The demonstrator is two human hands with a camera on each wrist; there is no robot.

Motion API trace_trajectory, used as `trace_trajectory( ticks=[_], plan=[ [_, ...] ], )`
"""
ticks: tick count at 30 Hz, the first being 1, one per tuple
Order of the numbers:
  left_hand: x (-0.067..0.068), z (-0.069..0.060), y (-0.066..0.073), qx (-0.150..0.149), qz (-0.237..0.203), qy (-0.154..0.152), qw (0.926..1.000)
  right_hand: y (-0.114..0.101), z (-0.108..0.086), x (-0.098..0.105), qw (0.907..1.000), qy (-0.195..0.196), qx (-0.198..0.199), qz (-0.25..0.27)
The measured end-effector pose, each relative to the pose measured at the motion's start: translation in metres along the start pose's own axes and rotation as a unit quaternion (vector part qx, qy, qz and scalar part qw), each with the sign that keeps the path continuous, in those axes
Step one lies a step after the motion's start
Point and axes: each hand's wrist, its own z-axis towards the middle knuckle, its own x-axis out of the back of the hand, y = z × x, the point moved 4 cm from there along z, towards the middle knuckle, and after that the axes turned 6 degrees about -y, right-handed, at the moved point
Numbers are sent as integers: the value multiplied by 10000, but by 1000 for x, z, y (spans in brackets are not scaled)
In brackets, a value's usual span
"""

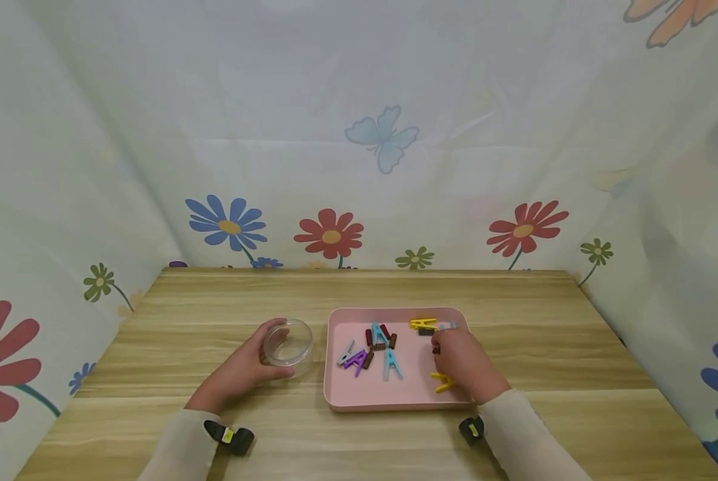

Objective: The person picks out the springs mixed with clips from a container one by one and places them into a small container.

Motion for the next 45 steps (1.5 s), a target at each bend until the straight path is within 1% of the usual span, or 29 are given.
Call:
trace_trajectory(
  ticks=[7, 15, 22, 33, 41, 45],
  plan=[
    [0, -1, 1, -27, -28, -19, 10000, 0, -1, 1, 10000, 69, 13, 63],
    [0, -1, 2, -34, -48, -22, 10000, -3, -2, 0, 10000, -79, -26, 49],
    [0, -1, 2, -57, -20, -15, 10000, -5, -3, 1, 9997, 122, 192, -84],
    [0, 0, 2, -63, -82, -32, 9999, -7, -4, 1, 9983, 317, 231, 440],
    [1, -1, 3, -55, -26, -34, 10000, -11, -5, 1, 9981, 335, 109, 511],
    [1, -2, 4, -49, -7, -39, 10000, -13, -5, 2, 9980, 387, 118, 490]
  ],
)
